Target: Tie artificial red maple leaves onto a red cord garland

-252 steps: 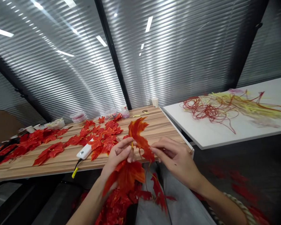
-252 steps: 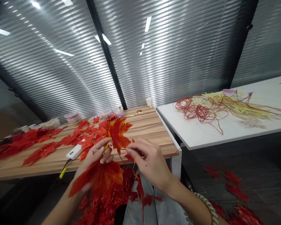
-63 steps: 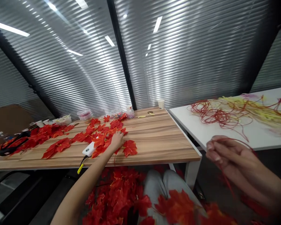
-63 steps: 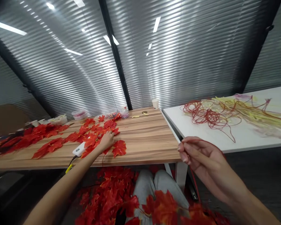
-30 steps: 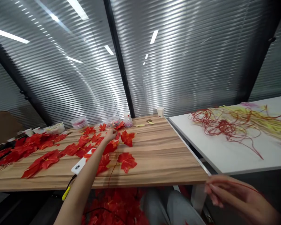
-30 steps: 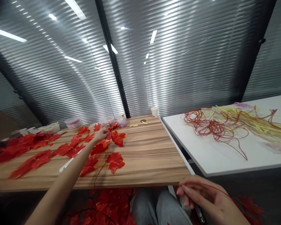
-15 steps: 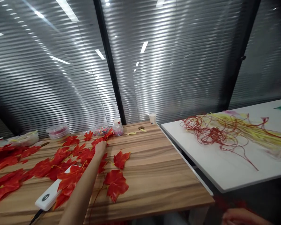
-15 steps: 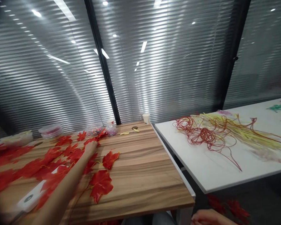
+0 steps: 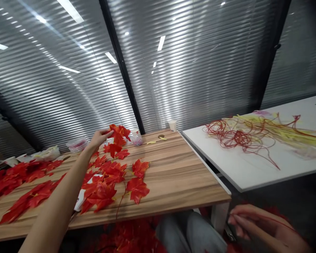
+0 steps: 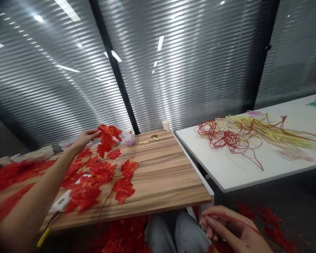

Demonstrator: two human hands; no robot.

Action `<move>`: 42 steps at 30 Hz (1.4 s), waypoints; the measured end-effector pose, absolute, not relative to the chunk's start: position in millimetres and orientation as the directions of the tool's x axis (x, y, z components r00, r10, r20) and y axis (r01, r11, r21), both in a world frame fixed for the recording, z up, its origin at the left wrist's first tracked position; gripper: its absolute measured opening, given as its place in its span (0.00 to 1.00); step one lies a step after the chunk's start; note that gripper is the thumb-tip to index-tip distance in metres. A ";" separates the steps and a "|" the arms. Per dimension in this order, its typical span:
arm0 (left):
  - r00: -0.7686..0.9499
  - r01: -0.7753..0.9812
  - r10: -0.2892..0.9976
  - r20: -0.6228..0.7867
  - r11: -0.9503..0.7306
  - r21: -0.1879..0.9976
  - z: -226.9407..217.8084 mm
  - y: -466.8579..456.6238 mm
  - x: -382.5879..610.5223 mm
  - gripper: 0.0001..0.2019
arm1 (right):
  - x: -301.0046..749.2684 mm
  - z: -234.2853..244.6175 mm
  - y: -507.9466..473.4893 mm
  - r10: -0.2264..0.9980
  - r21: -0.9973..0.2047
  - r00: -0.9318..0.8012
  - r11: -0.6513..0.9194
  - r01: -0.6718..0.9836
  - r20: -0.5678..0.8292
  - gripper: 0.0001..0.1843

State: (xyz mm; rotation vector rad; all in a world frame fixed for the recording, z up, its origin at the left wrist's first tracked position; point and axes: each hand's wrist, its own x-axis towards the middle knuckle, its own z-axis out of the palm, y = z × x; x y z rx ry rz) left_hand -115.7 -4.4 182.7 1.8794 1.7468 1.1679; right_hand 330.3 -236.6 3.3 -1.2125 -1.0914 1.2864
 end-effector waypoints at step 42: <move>0.234 -0.053 0.943 0.237 -0.231 0.971 106.0 -302.9 100.8 0.15 | 249.9 71.6 -312.4 0.704 -0.701 -0.026 0.709 0.082 0.709 0.06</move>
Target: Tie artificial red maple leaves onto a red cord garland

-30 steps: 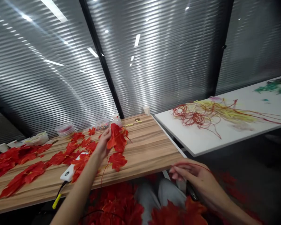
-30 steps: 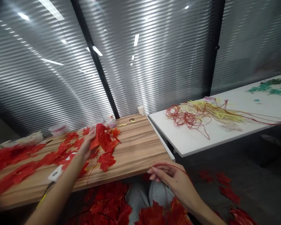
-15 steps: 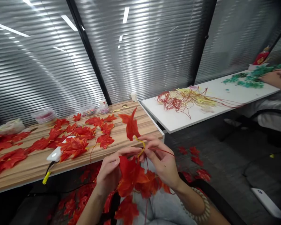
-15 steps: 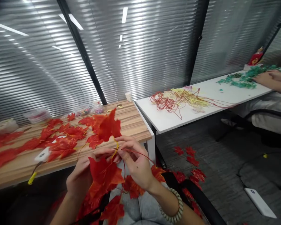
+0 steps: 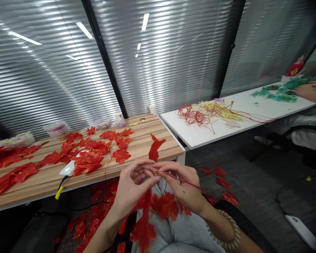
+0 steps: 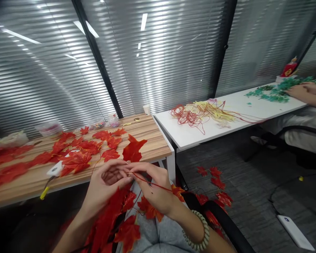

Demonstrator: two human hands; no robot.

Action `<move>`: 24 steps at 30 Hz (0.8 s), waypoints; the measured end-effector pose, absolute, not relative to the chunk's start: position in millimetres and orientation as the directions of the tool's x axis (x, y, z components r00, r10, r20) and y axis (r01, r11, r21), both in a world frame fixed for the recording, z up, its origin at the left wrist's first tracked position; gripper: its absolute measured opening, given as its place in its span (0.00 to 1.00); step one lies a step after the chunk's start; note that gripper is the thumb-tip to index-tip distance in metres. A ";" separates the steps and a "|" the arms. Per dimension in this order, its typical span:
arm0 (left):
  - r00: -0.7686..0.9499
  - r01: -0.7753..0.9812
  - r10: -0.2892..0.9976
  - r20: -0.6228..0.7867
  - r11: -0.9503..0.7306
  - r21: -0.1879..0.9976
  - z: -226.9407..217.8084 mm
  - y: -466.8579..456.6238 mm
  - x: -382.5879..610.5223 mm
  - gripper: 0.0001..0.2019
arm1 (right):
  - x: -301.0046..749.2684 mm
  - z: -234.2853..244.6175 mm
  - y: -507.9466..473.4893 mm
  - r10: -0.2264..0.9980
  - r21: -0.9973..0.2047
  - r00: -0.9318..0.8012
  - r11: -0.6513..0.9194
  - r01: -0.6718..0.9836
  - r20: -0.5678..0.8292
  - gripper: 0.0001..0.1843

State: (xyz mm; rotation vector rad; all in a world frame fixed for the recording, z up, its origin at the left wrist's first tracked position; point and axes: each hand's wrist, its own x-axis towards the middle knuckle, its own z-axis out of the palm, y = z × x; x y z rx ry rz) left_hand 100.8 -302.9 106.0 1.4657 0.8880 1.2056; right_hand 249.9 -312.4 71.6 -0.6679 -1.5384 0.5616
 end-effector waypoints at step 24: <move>0.169 -0.166 0.966 0.195 -0.167 0.972 69.3 -284.0 91.0 0.19 | 229.8 66.1 -294.1 0.680 -0.683 0.075 0.721 0.115 0.730 0.06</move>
